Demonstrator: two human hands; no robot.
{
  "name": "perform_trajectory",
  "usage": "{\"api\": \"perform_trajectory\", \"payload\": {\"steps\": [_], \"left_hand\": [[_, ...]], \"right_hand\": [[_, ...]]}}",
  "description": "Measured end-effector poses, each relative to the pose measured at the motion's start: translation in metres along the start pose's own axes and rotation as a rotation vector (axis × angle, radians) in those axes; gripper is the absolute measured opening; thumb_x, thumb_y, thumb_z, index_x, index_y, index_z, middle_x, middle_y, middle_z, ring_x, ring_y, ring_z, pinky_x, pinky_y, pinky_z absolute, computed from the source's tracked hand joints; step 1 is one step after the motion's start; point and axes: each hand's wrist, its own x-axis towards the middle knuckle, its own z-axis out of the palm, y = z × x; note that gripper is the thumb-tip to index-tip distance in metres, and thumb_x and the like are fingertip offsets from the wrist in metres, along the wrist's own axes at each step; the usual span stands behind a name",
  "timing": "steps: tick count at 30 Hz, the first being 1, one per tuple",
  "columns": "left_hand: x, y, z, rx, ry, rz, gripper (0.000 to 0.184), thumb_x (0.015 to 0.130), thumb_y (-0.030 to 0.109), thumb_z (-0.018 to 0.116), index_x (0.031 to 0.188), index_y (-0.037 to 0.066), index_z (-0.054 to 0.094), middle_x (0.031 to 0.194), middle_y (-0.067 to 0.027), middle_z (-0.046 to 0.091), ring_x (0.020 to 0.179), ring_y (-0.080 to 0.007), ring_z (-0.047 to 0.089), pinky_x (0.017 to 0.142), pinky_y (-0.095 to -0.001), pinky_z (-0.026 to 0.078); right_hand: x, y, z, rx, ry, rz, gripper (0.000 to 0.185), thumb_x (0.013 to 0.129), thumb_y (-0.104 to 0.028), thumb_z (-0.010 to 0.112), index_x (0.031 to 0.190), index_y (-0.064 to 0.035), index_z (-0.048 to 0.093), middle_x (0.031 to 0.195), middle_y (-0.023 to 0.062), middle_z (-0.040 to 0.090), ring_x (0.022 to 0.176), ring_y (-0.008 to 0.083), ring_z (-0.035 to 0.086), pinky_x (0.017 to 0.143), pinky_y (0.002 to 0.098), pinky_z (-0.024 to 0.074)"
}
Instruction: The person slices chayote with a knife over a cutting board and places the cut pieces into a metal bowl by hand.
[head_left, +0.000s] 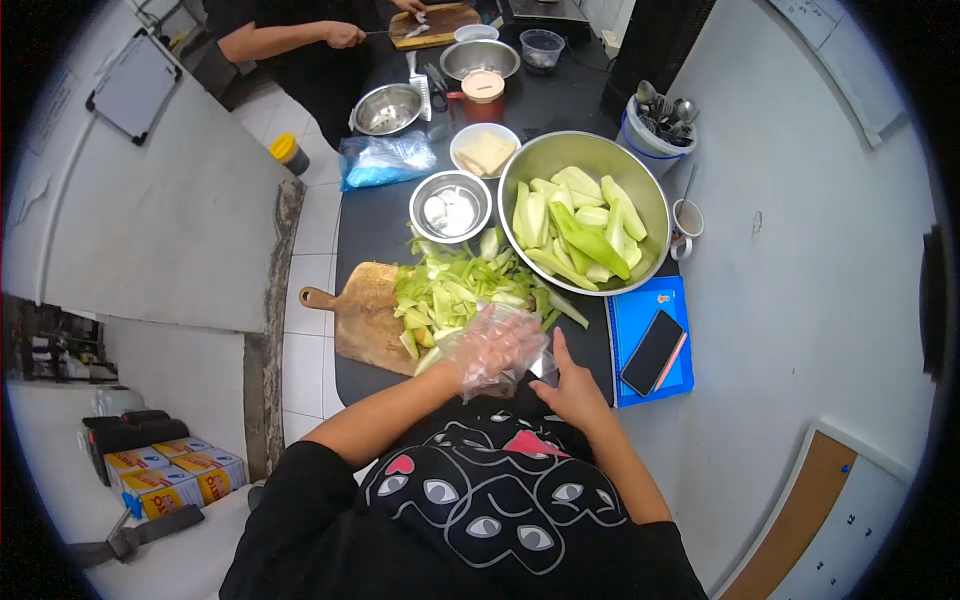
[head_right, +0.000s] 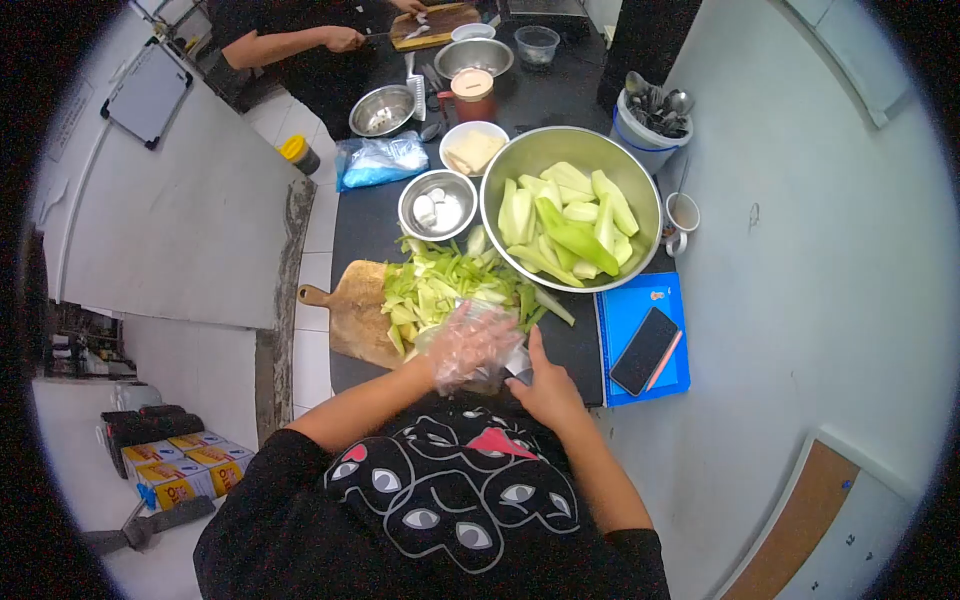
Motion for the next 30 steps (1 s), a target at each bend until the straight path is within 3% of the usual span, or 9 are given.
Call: {"api": "perform_trajectory", "payload": {"steps": [3,5,9,12,16,17,20,24,30], "left_hand": [[-0.014,-0.024,0.025,0.041,-0.162,0.008,0.059,0.083,0.034,0.047,0.140,0.028,0.035,0.149,0.0038,0.030,0.136,-0.0171,0.031,0.113,-0.0539,0.011],[-0.021,-0.035,0.013,-0.144,-0.175,-0.054,0.049,0.088,0.031,0.040,0.137,0.028,0.039,0.145,0.0047,0.038,0.134,-0.0150,0.033,0.116,-0.0467,0.011],[-0.040,-0.064,0.003,0.077,-0.185,-0.205,0.052,0.083,0.021,0.054,0.134,0.024,0.042,0.139,-0.0013,0.044,0.131,-0.0206,0.039,0.114,-0.0436,0.021],[-0.016,-0.051,-0.047,-0.085,-0.376,-0.266,0.062,0.075,0.016,0.064,0.134,0.021,0.043,0.136,-0.0099,0.045,0.129,-0.0272,0.041,0.110,-0.0454,0.028],[0.028,-0.016,-0.024,-0.124,-0.163,-0.015,0.067,0.071,0.016,0.067,0.134,0.018,0.043,0.134,-0.0156,0.045,0.127,-0.0337,0.040,0.105,-0.0468,0.034],[0.047,-0.009,-0.022,-0.156,-0.160,0.017,0.069,0.070,0.016,0.067,0.134,0.018,0.042,0.135,-0.0155,0.044,0.127,-0.0350,0.040,0.105,-0.0471,0.035],[0.091,0.006,-0.019,-0.199,-0.244,0.029,0.073,0.068,0.014,0.069,0.136,0.018,0.041,0.134,-0.0163,0.044,0.125,-0.0363,0.041,0.104,-0.0458,0.035],[0.118,0.011,0.009,-0.015,-0.354,-0.107,0.068,0.071,0.014,0.065,0.135,0.018,0.043,0.133,-0.0170,0.044,0.124,-0.0365,0.042,0.103,-0.0428,0.035],[0.125,0.004,0.024,0.171,-0.383,-0.070,0.038,0.084,0.019,0.052,0.122,0.018,0.052,0.126,-0.0128,0.050,0.116,-0.0319,0.050,0.094,-0.0396,0.042]], "right_hand": [[-0.004,0.011,0.015,-0.014,0.032,-0.093,0.102,0.074,-0.024,0.073,0.148,-0.0104,0.004,0.071,0.0238,0.061,0.072,0.0392,0.062,0.068,0.0395,0.0480],[-0.019,0.006,0.004,-0.033,-0.001,-0.025,0.100,0.074,-0.023,0.073,0.148,-0.0095,0.006,0.083,0.0270,0.062,0.076,0.0377,0.063,0.070,0.0382,0.0481],[-0.051,0.036,-0.016,0.038,0.000,0.048,0.094,0.077,-0.022,0.068,0.148,-0.0127,0.007,0.106,0.0328,0.059,0.101,0.0458,0.058,0.089,0.0436,0.0456],[-0.063,0.084,-0.012,0.130,0.317,-0.067,0.091,0.077,-0.016,0.067,0.148,-0.0136,0.010,0.114,0.0321,0.056,0.105,0.0450,0.056,0.090,0.0423,0.0445],[-0.051,0.100,-0.002,0.104,0.448,0.182,0.089,0.076,-0.007,0.062,0.148,-0.0131,0.010,0.131,0.0293,0.046,0.108,0.0417,0.055,0.090,0.0404,0.0438],[-0.048,0.083,-0.010,0.107,0.350,0.359,0.090,0.074,-0.005,0.059,0.148,-0.0152,0.009,0.128,0.0317,0.046,0.112,0.0460,0.051,0.092,0.0445,0.0419],[-0.018,0.119,0.022,0.106,0.466,0.211,0.090,0.073,-0.005,0.059,0.148,-0.0146,0.009,0.109,0.0336,0.056,0.102,0.0465,0.056,0.087,0.0472,0.0449],[0.012,0.146,0.061,0.025,0.620,0.052,0.089,0.072,-0.004,0.059,0.147,-0.0114,0.012,0.114,0.0365,0.048,0.105,0.0469,0.050,0.090,0.0475,0.0404],[0.014,0.137,0.073,0.123,0.539,0.061,0.089,0.070,0.001,0.059,0.147,-0.0129,0.017,0.102,0.0209,0.038,0.095,0.0357,0.044,0.089,0.0408,0.0385]]}}
